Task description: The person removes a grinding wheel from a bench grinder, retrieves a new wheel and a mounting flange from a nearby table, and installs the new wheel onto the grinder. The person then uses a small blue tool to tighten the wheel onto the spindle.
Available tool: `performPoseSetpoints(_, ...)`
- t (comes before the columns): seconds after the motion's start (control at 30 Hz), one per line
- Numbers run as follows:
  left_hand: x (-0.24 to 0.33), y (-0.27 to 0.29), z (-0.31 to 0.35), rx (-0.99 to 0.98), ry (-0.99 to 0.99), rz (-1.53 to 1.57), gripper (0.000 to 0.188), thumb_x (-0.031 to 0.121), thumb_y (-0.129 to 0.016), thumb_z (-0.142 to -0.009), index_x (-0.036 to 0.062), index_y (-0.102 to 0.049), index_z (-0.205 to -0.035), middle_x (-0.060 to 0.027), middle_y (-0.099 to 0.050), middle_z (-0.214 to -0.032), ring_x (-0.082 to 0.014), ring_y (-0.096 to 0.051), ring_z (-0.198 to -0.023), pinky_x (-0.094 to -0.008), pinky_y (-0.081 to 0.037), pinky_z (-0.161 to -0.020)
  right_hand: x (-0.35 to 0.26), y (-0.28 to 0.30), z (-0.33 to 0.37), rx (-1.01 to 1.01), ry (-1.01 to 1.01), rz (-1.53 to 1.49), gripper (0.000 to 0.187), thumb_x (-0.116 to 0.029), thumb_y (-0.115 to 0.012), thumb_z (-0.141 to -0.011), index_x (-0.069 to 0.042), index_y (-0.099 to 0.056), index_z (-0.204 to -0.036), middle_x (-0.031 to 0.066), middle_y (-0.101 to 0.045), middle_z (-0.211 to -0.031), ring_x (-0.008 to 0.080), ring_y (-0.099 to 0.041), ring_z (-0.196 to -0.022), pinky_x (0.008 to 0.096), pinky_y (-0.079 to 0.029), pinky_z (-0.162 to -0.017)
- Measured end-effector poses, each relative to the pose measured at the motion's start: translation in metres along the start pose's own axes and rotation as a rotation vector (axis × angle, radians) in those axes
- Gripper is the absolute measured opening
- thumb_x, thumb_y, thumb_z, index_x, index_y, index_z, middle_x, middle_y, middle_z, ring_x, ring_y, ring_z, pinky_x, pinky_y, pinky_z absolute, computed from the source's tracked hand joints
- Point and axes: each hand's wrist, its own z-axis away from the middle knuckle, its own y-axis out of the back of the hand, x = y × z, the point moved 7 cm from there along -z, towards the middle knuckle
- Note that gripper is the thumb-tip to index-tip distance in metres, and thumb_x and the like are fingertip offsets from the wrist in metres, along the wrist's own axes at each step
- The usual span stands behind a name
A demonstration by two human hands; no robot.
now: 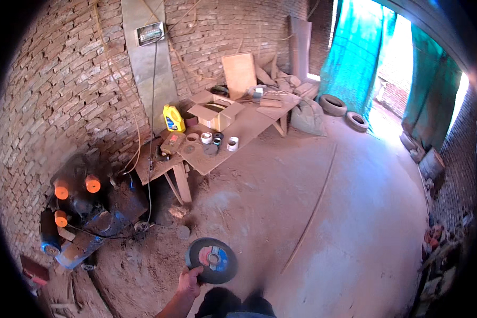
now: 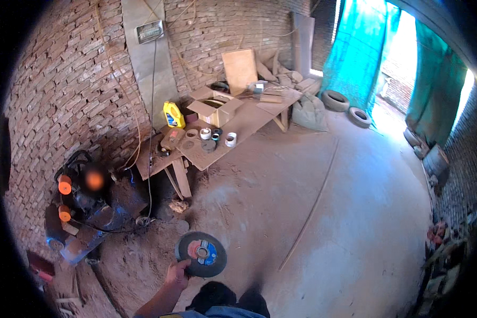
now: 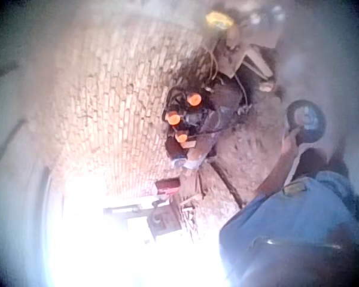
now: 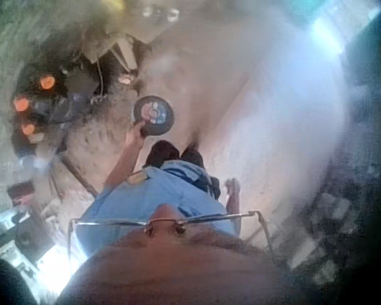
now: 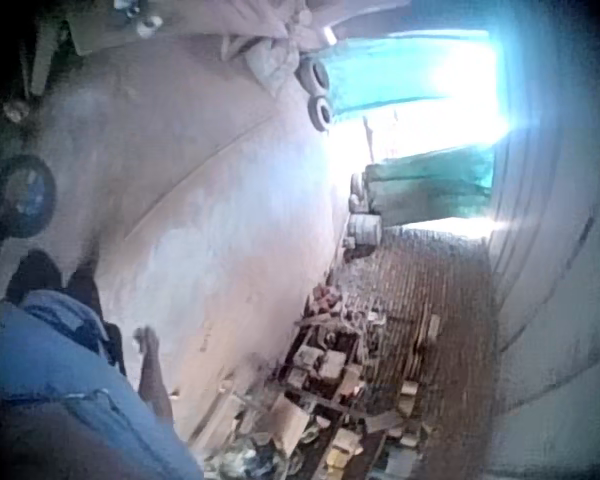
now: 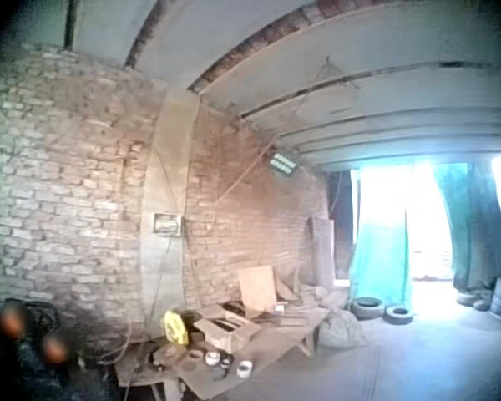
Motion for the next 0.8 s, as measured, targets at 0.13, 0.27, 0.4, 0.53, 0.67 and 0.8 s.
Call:
performPoseSetpoints(0.13, 0.050, -0.048, -0.025, 0.083, -0.097, 0.027, 0.032, 0.003, -0.059, -0.076, 0.0053, -0.057, -0.107, -0.0108, -0.064, -0.090, -0.0242, -0.064, -0.076, -0.0360, -0.050, -0.061, -0.221, -0.146, -0.131, 0.090, -0.008, 0.227, 0.039, -0.029, -0.057, -0.092, -0.002, -0.047, -0.119, 0.0171, -0.064, -0.099, 0.0269, -0.065, -0.081, 0.0412, -0.056, -0.062)
performPoseSetpoints(0.27, 0.066, -0.060, -0.105, 0.144, -0.120, 0.042, 0.027, 0.004, -0.061, -0.075, 0.0077, -0.058, -0.102, -0.0063, -0.064, -0.086, -0.0189, -0.062, -0.066, -0.0311, -0.047, -0.047, -0.369, -0.277, -0.189, 0.023, 0.097, 0.032, 0.011, -0.020, -0.049, -0.093, -0.013, -0.045, -0.086, 0.0018, -0.045, -0.065, 0.0127, -0.044, -0.050, 0.0266, -0.038, -0.045)
performPoseSetpoints(0.4, 0.085, -0.070, -0.179, 0.242, -0.238, -0.103, 0.027, 0.006, -0.061, -0.075, 0.0074, -0.058, -0.102, -0.0057, -0.065, -0.084, -0.0176, -0.061, -0.062, -0.0288, -0.043, -0.042, -0.353, -0.311, -0.253, -0.014, 0.064, 0.166, 0.035, -0.028, -0.055, -0.093, -0.002, -0.050, -0.116, 0.0162, -0.064, -0.096, 0.0240, -0.065, -0.076, 0.0349, -0.055, -0.058)
performPoseSetpoints(0.53, 0.135, -0.107, -0.231, 0.325, -0.073, -0.015, 0.027, 0.006, -0.061, -0.076, 0.0064, -0.058, -0.102, -0.0060, -0.065, -0.082, -0.0171, -0.059, -0.058, -0.0283, -0.043, -0.042, -0.265, -0.340, -0.285, 0.001, -0.312, 0.439, 0.037, -0.027, -0.056, -0.091, -0.006, -0.050, -0.120, 0.0138, -0.062, -0.105, 0.0256, -0.062, -0.087, 0.0397, -0.052, -0.077)
performPoseSetpoints(0.67, 0.157, -0.121, -0.288, 0.381, -0.052, 0.029, 0.034, 0.004, -0.058, -0.076, 0.0071, -0.056, -0.110, -0.0076, -0.064, -0.091, -0.0208, -0.063, -0.071, -0.0327, -0.050, -0.052, -0.266, -0.401, -0.299, -0.197, -0.247, 0.663, 0.040, -0.029, -0.058, -0.090, -0.006, -0.049, -0.122, 0.0146, -0.060, -0.110, 0.0272, -0.060, -0.096, 0.0411, -0.050, -0.083)
performPoseSetpoints(0.8, 0.196, -0.167, -0.337, 0.453, -0.092, 0.123, 0.032, 0.003, -0.058, -0.074, 0.0055, -0.058, -0.106, -0.0069, -0.065, -0.085, -0.0181, -0.063, -0.063, -0.0301, -0.049, -0.046, -0.297, -0.448, -0.404, -0.066, -0.530, 0.487, 0.034, -0.026, -0.059, -0.090, -0.005, -0.052, -0.116, 0.0132, -0.060, -0.106, 0.0247, -0.060, -0.092, 0.0385, -0.050, -0.079)
